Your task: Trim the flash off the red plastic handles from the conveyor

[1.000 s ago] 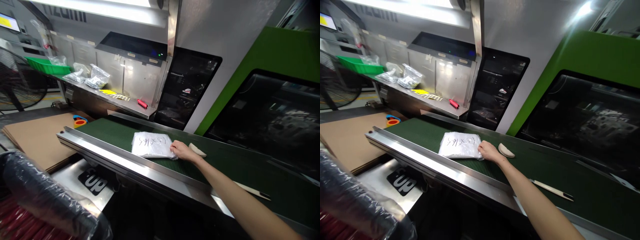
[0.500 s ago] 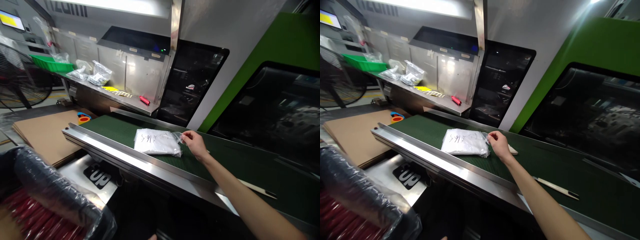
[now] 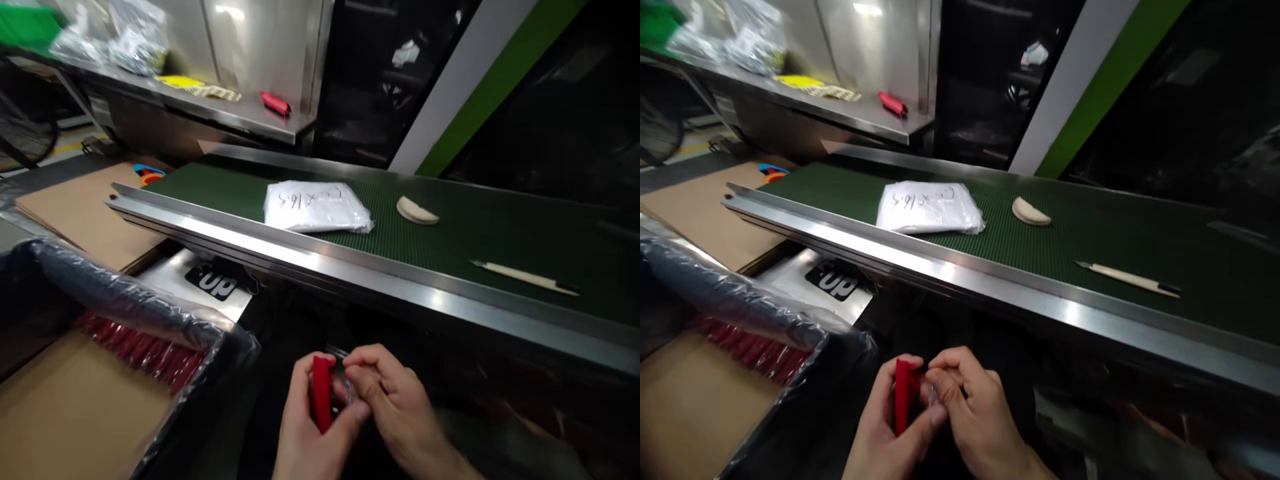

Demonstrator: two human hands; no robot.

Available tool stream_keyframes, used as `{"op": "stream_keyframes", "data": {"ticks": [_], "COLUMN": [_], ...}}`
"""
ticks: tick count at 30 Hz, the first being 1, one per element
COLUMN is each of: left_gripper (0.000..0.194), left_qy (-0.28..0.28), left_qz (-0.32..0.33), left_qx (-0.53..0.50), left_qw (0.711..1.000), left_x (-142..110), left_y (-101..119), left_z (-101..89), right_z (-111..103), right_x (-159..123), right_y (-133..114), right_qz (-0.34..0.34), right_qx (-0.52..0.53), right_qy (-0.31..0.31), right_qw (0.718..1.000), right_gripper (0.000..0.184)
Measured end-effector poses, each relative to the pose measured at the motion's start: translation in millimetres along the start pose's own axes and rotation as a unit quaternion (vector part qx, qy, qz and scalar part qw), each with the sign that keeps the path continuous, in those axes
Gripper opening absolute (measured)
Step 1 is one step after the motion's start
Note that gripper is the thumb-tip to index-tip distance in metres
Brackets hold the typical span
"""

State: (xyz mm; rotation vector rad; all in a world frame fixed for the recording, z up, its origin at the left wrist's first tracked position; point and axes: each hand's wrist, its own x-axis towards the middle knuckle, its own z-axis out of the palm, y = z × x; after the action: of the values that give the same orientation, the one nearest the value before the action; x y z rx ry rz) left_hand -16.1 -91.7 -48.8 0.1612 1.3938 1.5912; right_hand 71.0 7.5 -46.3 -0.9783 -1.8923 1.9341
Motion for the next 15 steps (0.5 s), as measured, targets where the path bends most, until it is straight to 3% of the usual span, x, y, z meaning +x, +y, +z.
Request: {"op": "stream_keyframes", "data": {"ticks": [3,6,12,15], "left_gripper": [0.046,0.042,0.038,0.044], "left_qy": [0.009,0.022,0.071,0.026], "left_qz": [-0.042,-0.037,0.018,0.037], "left_qx": [0.011,0.052,0.15,0.183], "left_qw": [0.999,0.998,0.986,0.982], "left_x": [4,5,5,6], "left_y": [-2,-3,-9,-12], "left_z": [3.8,3.3,0.4,1.1], "right_z": [-9,-24,-37,-36], "right_x": [-4,-8,-17,-21], "right_y": [11,15,24,29], "right_qz": [0.045,0.058,0.017,-0.027], "right_qx": [0.023,0.017,-0.078,-0.125], "right_qy": [-0.029,-0.046,0.025,0.032], "right_qw": [0.998,0.997,0.997,0.991], "right_gripper": [0.028,0.026,0.024,0.023]}}
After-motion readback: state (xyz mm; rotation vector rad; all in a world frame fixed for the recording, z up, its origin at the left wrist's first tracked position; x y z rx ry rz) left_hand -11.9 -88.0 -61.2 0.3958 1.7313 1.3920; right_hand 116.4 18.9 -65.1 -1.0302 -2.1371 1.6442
